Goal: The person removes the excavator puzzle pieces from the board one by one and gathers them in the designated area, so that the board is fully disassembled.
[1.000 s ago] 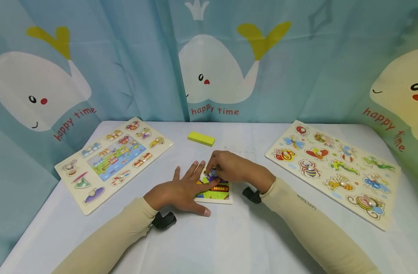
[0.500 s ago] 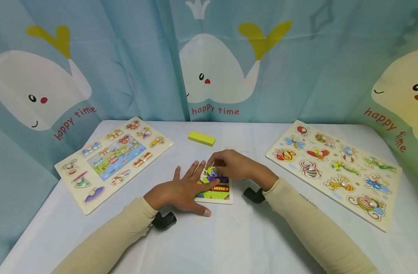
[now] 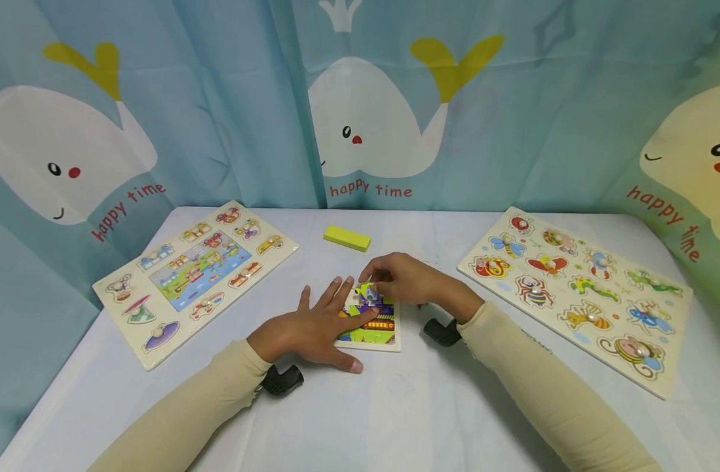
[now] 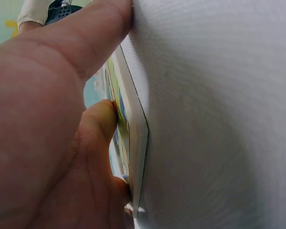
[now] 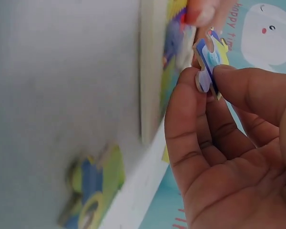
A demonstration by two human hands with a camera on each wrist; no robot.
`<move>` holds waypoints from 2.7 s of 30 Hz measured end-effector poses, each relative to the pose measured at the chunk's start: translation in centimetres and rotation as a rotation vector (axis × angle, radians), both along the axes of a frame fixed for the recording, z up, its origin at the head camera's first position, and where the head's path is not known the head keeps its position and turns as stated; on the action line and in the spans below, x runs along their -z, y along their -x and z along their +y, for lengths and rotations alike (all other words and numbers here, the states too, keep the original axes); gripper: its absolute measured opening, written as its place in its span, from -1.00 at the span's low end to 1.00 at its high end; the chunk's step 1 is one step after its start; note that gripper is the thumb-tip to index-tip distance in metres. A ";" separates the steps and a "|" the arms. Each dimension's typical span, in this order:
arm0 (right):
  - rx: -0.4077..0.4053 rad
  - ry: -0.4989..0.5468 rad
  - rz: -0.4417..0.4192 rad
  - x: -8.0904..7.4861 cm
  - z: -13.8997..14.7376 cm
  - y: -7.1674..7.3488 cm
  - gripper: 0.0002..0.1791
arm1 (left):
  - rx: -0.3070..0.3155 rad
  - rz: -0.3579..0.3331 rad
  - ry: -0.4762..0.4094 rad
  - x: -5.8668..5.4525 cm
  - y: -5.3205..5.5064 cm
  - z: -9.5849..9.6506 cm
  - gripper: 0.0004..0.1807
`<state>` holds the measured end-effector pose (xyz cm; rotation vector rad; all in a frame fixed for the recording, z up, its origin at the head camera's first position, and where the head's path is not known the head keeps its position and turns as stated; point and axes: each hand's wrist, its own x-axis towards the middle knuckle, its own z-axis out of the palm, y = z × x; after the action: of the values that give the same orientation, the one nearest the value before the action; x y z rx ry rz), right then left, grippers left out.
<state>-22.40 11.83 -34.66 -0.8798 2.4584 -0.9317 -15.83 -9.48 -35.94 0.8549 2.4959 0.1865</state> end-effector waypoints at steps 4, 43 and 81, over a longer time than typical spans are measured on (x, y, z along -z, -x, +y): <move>0.026 0.011 0.015 -0.3 0.7 0.1 -0.79 | -0.001 -0.001 -0.003 0.0 0.0 0.0 -0.04; 0.188 0.092 -0.061 -0.7 7.6 0.2 -0.76 | -0.005 0.014 -0.011 0.0 -0.2 0.1 -0.04; 0.123 -0.067 -0.077 -0.5 10.9 -0.1 -0.88 | -0.011 0.003 -0.031 0.1 -0.2 0.0 -0.03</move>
<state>-22.30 22.70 -34.12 -0.6643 2.4847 -0.9010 -15.63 -9.45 -36.01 0.8553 2.5073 0.2284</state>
